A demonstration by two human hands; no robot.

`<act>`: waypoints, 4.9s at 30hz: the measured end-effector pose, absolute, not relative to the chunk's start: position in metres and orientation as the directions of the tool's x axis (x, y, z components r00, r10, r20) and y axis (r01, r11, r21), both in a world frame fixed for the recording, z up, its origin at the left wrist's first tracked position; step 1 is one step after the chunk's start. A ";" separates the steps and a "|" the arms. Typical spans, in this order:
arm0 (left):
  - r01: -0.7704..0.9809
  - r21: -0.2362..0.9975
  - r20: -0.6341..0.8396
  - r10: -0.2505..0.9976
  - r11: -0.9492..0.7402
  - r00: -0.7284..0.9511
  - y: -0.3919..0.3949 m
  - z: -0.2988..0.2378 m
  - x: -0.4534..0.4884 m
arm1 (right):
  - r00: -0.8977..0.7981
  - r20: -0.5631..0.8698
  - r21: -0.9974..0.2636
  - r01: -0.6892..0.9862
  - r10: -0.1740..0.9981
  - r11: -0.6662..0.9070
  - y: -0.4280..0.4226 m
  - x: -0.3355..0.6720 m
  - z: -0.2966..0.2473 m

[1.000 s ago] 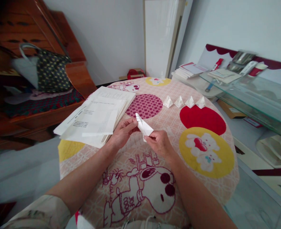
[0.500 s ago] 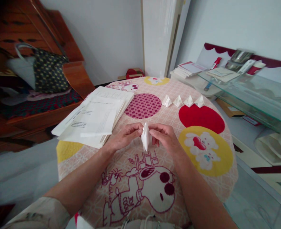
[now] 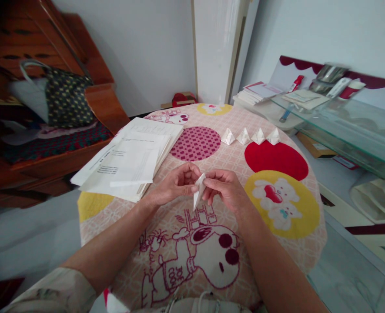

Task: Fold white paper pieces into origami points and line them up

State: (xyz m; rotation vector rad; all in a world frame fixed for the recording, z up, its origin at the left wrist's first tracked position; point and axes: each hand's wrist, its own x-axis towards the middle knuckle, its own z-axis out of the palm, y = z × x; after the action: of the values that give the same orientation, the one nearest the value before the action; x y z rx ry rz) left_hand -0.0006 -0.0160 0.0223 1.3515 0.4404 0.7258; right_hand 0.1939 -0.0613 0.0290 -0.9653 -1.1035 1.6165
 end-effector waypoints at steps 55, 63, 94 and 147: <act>-0.026 0.969 0.226 0.841 -0.245 0.492 -0.036 0.033 0.009 | 0.023 0.152 -0.958 0.251 0.988 0.141 -0.078 0.175 0.043; -0.110 0.994 0.079 0.827 -0.020 0.556 -0.033 0.036 0.010 | 0.032 0.161 -0.960 0.237 0.987 0.149 -0.078 0.177 0.040; -0.193 0.969 -0.014 0.819 0.152 0.573 -0.019 0.034 -0.008 | -0.113 -0.096 -0.945 -0.303 0.989 -0.126 -0.064 0.201 0.033; -0.072 0.971 0.226 0.782 -0.226 0.581 -0.035 0.032 0.007 | -0.219 -0.046 -0.943 -0.312 0.975 -0.115 -0.066 0.193 0.038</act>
State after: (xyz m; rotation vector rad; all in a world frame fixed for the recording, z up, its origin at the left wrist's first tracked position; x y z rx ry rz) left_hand 0.0068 -0.0353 0.0317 1.6132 0.6077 0.8876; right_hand 0.1932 -0.0662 0.0383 -0.9108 -1.0649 1.5601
